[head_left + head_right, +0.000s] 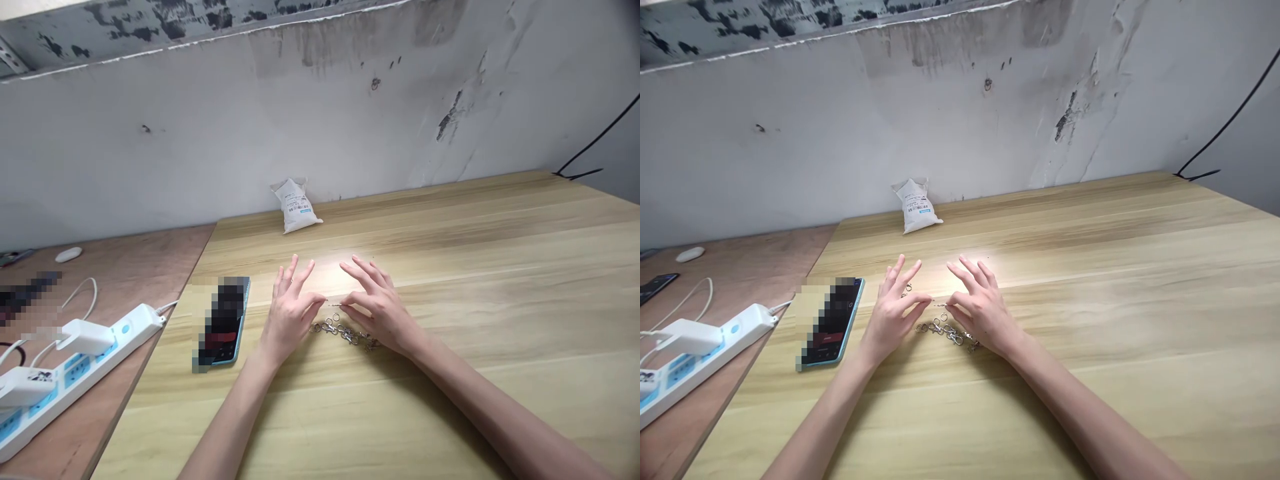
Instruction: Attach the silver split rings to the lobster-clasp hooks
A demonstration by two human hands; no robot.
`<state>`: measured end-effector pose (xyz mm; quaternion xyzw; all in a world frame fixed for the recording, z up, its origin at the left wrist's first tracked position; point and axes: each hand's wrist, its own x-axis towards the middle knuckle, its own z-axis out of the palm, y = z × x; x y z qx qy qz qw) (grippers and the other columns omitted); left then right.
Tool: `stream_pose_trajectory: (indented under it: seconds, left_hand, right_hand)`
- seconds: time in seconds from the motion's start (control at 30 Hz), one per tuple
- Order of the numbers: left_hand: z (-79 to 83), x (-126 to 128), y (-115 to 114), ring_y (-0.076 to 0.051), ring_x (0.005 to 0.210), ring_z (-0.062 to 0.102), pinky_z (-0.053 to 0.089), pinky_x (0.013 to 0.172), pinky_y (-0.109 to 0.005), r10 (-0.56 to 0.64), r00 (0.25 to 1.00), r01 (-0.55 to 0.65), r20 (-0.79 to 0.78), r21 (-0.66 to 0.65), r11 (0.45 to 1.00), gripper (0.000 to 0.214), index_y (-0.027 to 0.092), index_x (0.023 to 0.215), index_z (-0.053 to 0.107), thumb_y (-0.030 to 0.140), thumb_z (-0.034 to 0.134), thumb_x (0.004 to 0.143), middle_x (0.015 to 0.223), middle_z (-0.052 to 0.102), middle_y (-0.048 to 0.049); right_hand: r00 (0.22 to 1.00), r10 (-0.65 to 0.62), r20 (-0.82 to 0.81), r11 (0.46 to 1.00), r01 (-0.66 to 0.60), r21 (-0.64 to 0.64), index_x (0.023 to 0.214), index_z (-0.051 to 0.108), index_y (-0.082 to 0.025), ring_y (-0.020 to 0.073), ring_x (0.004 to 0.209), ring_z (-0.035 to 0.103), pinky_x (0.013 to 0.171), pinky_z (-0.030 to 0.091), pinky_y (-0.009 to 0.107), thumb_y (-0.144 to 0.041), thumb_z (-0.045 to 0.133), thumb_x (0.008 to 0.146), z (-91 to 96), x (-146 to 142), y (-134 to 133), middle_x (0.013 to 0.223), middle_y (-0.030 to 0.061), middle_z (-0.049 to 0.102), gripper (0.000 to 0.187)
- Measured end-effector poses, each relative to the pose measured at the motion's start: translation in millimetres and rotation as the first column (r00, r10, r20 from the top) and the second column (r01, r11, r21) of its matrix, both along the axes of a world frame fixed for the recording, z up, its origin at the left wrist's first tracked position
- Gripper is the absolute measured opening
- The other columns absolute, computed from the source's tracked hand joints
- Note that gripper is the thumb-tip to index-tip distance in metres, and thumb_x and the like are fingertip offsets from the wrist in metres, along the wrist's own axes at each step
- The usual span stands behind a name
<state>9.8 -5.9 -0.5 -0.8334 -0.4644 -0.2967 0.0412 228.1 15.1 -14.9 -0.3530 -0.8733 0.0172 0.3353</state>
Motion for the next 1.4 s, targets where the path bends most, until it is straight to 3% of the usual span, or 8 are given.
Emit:
stream_pose_trajectory:
  seconds: [0.43, 0.67, 1.07, 1.17, 1.3, 1.4]
  left_hand:
    - [0.6, 2.2, -1.5, -0.031, 0.149, 0.019, 0.016, 0.115, -0.067, 0.067, 0.966, -0.009, 0.248, -0.23, 0.973, 0.012, 0.026, 0.089, 0.074, 0.026, 0.062, 0.091, 0.149, 0.046, -0.004]
    - [5.9, -0.3, -1.4, -0.028, 0.148, 0.022, 0.023, 0.117, -0.06, 0.119, 0.905, 0.017, 0.409, -0.315, 0.949, 0.009, 0.027, 0.089, 0.074, 0.028, 0.065, 0.089, 0.15, 0.046, -0.0024]
    - [5.4, 3.4, -1.4, -0.028, 0.148, 0.023, 0.022, 0.117, -0.058, 0.082, 0.907, 0.057, 0.414, -0.312, 0.948, 0.009, 0.027, 0.089, 0.075, 0.027, 0.066, 0.088, 0.148, 0.047, -0.003]
    - [4.6, 4.2, -2.2, -0.028, 0.148, 0.022, 0.022, 0.117, -0.058, 0.076, 0.902, 0.067, 0.425, -0.312, 0.948, 0.009, 0.027, 0.089, 0.075, 0.027, 0.066, 0.088, 0.148, 0.047, -0.003]
    - [2.7, 7.3, -3.6, -0.029, 0.147, 0.023, 0.023, 0.116, -0.06, 0.056, 0.907, 0.085, 0.417, -0.312, 0.946, 0.009, 0.027, 0.089, 0.074, 0.027, 0.065, 0.089, 0.148, 0.048, -0.0028]
    - [2.5, 9.4, -4.3, -0.029, 0.146, 0.026, 0.024, 0.115, -0.061, 0.061, 0.909, 0.069, 0.412, -0.293, 0.954, 0.009, 0.028, 0.089, 0.074, 0.027, 0.065, 0.089, 0.146, 0.049, -0.0028]
  right_hand:
    - [0.999, -0.027, -0.033, 0.999, 0.028, 0.025, 0.082, 0.063, -0.022, 0.0287, 0.144, 0.031, 0.113, 0.028, 0.057, -0.021, 0.058, 0.091, 4.6, -0.7, -3.7, 0.146, 0.0077, 0.049, 0.01]
    - [0.999, -0.014, -0.042, 1.0, 0.015, 0.021, 0.083, 0.062, -0.022, 0.0279, 0.143, 0.032, 0.114, 0.028, 0.056, -0.022, 0.056, 0.093, 4.4, -0.7, -3.7, 0.143, 0.0085, 0.051, 0.012]
    - [0.994, 0.014, -0.11, 1.0, -0.014, -0.002, 0.083, 0.062, -0.022, 0.028, 0.139, 0.038, 0.112, 0.03, 0.055, -0.024, 0.056, 0.093, 5.6, -0.8, -3.0, 0.141, 0.009, 0.054, 0.012]
    - [0.993, 0.068, -0.097, 0.998, -0.07, -0.011, 0.082, 0.062, -0.022, 0.0278, 0.137, 0.042, 0.111, 0.031, 0.055, -0.023, 0.058, 0.092, 3.2, -0.8, -1.8, 0.137, 0.0087, 0.057, 0.011]
    - [0.96, 0.231, -0.156, 0.972, -0.236, -0.019, 0.087, 0.062, -0.022, 0.0203, 0.11, 0.064, 0.105, 0.04, 0.047, -0.02, 0.057, 0.095, -0.6, -3.0, -1.2, 0.109, 0.0045, 0.073, 0.01]
    - [0.932, 0.287, -0.221, 0.954, -0.3, -0.026, 0.089, 0.062, -0.022, 0.0149, 0.086, 0.069, 0.095, 0.046, 0.041, -0.017, 0.056, 0.095, -2.4, -5.7, -1.4, 0.095, 0.0015, 0.075, 0.01]
